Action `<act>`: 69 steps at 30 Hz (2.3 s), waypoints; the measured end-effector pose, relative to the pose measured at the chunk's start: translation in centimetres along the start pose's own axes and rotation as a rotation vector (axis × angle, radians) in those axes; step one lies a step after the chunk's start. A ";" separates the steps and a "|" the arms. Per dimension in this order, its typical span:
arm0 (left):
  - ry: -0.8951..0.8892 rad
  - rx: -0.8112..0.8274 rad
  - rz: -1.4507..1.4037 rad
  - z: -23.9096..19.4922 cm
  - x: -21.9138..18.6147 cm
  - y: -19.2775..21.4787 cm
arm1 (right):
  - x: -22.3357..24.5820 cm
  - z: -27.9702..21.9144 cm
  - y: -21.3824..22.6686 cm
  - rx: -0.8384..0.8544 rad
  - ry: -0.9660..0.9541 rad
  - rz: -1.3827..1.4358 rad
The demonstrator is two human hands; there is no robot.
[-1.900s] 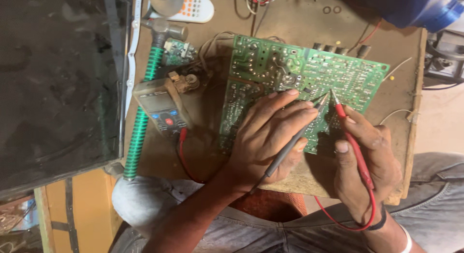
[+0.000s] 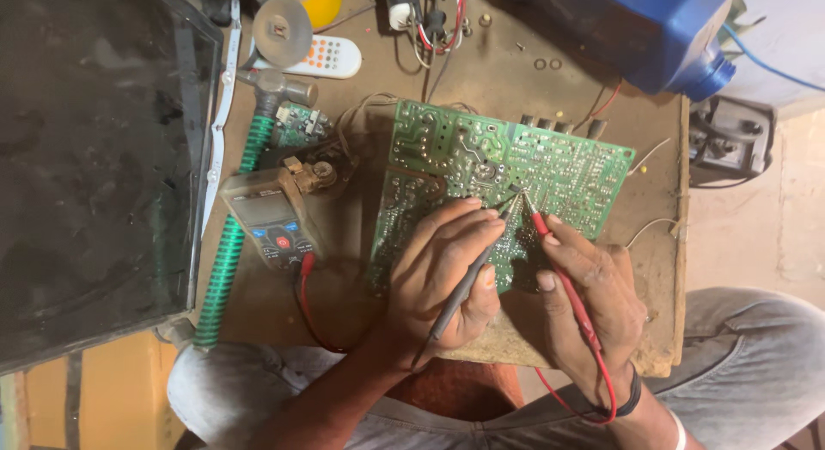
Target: The person uses a multimeter to test various points on a green circuit board. They hold the red and black probes and touch them to different solder joints and components on the board's surface.
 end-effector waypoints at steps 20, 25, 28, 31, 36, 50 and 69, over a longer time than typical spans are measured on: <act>-0.048 0.015 -0.021 -0.1 0.1 0.2 | -0.3 -0.4 -0.2 0.001 -0.013 -0.017; -0.052 0.000 -0.011 0.1 0.1 0.0 | -0.2 -0.2 -0.3 0.002 -0.025 -0.018; -0.054 -0.004 -0.009 0.0 0.2 0.0 | -0.2 -0.3 -0.3 0.011 -0.013 -0.033; -0.043 0.026 0.000 -0.1 0.0 0.2 | -0.1 -0.3 -0.2 0.011 -0.006 -0.040; -0.055 0.015 0.002 0.1 0.0 0.2 | -0.1 -0.3 -0.2 0.009 -0.001 -0.044; -0.034 0.012 -0.022 0.1 0.0 0.0 | -0.4 -0.6 -0.1 -0.006 -0.029 0.014; 0.008 0.014 0.010 -0.2 0.3 -0.1 | -0.6 -1.4 0.8 -0.089 0.047 0.066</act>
Point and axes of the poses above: each hand's wrist, its own z-axis towards the middle knuckle, its own y-axis out of the back of the hand, x = y × z, the point moved 4 cm from there along z, towards the middle knuckle, and after that the axes turned 13 degrees about -z, right-handed, at the moved point
